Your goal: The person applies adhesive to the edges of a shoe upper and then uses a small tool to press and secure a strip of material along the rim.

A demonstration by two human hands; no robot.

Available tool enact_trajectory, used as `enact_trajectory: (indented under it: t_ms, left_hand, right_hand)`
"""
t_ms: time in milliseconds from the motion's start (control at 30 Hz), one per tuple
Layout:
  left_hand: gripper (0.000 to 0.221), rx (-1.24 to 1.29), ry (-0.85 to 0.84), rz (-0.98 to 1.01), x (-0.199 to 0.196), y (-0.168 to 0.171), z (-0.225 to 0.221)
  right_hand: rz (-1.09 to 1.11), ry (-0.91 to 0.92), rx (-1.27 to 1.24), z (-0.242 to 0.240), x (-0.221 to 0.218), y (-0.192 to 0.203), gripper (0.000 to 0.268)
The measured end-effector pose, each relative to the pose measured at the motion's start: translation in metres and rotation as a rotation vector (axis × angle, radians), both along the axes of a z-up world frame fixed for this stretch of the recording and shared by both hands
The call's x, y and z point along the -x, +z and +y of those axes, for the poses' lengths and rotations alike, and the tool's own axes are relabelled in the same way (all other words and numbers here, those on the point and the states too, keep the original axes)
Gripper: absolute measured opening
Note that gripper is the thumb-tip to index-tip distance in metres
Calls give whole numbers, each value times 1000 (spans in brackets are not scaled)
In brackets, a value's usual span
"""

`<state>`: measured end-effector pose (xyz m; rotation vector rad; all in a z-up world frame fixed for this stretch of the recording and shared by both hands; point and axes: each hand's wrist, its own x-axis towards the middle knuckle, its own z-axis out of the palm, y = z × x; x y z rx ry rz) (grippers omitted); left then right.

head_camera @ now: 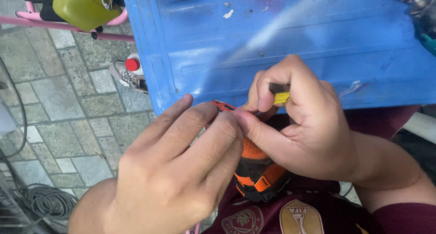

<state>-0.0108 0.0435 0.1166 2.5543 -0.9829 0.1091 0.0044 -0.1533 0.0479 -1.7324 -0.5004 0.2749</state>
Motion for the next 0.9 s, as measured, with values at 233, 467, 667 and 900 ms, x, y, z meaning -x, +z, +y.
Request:
enact_trajectory:
  t_ms: [233,467,667,900]
  left_hand:
    - [20,78,-38,-12,1,-19,13]
    - [28,127,-71,-12,3,-33,27]
    - [18,218,18,-74,6,-41,23]
    - [12,250,119,-74,14,-46,18]
  right_hand:
    - [61,-94,-189,9,14,-28,41]
    - [133,-104,-290,15,20,-34,44]
    - [138,-86,-284,17,19,-32,42]
    - [137,-107,-298,19,19,-34,42]
